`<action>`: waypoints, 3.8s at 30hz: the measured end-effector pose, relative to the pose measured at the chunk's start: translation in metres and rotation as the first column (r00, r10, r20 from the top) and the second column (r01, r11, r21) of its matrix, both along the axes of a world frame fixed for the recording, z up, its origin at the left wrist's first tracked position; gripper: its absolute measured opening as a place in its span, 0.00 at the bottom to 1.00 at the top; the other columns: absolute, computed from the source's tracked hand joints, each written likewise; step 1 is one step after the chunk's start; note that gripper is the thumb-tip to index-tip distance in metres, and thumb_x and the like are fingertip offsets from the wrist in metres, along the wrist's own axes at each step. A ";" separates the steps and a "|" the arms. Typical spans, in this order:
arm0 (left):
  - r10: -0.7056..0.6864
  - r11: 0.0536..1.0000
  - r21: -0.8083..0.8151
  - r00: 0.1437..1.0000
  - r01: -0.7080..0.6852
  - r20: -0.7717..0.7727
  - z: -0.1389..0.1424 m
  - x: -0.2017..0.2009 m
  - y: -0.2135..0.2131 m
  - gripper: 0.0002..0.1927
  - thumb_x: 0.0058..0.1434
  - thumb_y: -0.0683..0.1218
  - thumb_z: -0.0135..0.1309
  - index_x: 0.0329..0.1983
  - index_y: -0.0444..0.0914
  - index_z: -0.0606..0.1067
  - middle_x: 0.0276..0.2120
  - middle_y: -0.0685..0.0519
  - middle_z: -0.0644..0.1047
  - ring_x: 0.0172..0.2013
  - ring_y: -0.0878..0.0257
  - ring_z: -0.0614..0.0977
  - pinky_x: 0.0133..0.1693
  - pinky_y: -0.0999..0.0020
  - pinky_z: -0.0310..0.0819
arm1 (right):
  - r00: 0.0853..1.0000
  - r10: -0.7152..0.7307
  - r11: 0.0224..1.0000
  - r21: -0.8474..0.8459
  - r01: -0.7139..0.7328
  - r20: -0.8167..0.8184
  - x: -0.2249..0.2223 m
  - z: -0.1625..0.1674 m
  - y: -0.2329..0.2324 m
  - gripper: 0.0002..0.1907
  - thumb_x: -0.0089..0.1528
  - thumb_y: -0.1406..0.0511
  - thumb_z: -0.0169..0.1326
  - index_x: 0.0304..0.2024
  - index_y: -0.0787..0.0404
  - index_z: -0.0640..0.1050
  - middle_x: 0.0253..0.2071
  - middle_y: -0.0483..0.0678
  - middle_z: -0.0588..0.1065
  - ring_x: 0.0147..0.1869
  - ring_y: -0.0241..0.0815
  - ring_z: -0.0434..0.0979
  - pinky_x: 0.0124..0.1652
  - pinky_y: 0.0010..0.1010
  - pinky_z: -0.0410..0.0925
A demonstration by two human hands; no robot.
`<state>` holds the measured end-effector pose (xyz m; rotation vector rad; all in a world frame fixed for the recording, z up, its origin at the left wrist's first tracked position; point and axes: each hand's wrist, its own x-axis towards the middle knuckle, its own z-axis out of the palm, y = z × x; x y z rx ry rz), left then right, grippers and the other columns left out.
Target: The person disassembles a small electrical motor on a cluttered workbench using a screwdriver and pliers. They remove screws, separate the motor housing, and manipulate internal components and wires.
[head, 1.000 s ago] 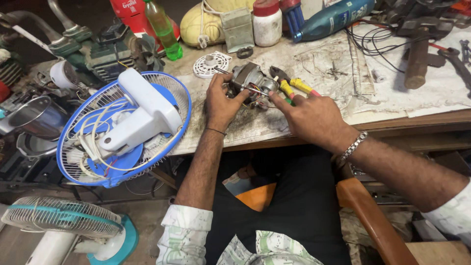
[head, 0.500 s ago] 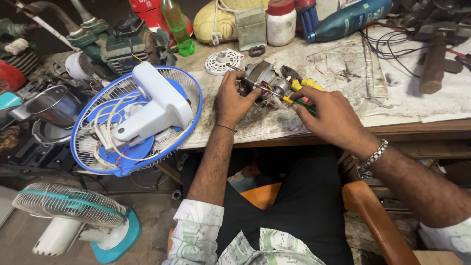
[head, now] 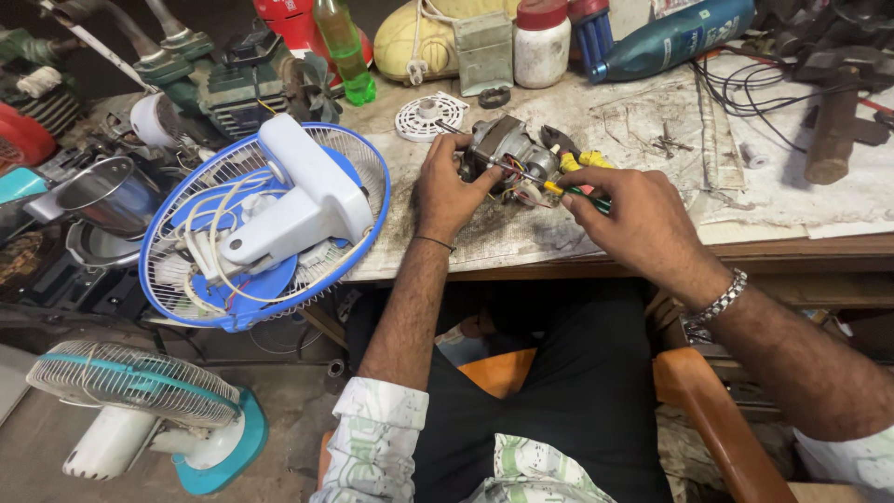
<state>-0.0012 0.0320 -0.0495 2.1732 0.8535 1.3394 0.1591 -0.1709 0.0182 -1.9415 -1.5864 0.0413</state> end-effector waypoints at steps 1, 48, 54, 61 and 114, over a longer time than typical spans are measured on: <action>0.003 1.000 -0.015 1.000 -0.003 -0.008 0.000 0.000 0.000 0.27 0.49 0.47 0.72 0.48 0.35 0.74 0.47 0.48 0.77 0.47 0.56 0.83 0.48 0.62 0.80 | 1.000 0.002 1.000 0.010 -0.002 0.004 0.000 0.000 0.000 0.16 0.62 0.57 0.58 0.51 0.50 0.84 0.31 0.56 0.81 0.28 0.54 0.82 0.36 0.45 0.73; 0.005 1.000 0.016 1.000 -0.005 0.014 0.002 0.000 0.000 0.26 0.48 0.46 0.73 0.47 0.34 0.75 0.45 0.48 0.78 0.44 0.55 0.84 0.46 0.62 0.80 | 0.999 0.004 1.000 0.019 -0.005 0.047 0.003 -0.002 0.004 0.16 0.63 0.56 0.58 0.51 0.50 0.84 0.30 0.59 0.81 0.32 0.57 0.82 0.39 0.46 0.74; -0.030 0.999 0.016 0.999 0.030 0.038 0.002 0.001 -0.002 0.26 0.48 0.46 0.72 0.47 0.33 0.75 0.46 0.48 0.78 0.46 0.56 0.84 0.48 0.64 0.81 | 0.987 -0.044 0.996 -0.070 0.055 0.154 -0.003 -0.001 0.003 0.15 0.65 0.55 0.58 0.50 0.54 0.83 0.28 0.59 0.80 0.35 0.59 0.82 0.38 0.48 0.73; -0.049 0.999 0.012 0.997 0.048 0.055 0.003 0.001 0.000 0.25 0.48 0.46 0.72 0.47 0.33 0.76 0.47 0.48 0.78 0.46 0.56 0.85 0.48 0.64 0.82 | 0.900 0.003 0.962 0.245 -0.122 0.436 -0.012 -0.011 -0.003 0.14 0.62 0.62 0.59 0.49 0.56 0.83 0.29 0.56 0.80 0.32 0.58 0.81 0.30 0.47 0.72; -0.106 0.992 -0.052 0.984 0.115 0.141 -0.007 0.004 0.007 0.25 0.49 0.41 0.72 0.47 0.30 0.74 0.48 0.44 0.79 0.46 0.57 0.86 0.49 0.65 0.84 | 0.928 0.019 0.998 -0.061 0.005 0.372 -0.003 -0.024 0.004 0.20 0.65 0.57 0.55 0.55 0.60 0.76 0.26 0.53 0.78 0.33 0.56 0.81 0.35 0.48 0.73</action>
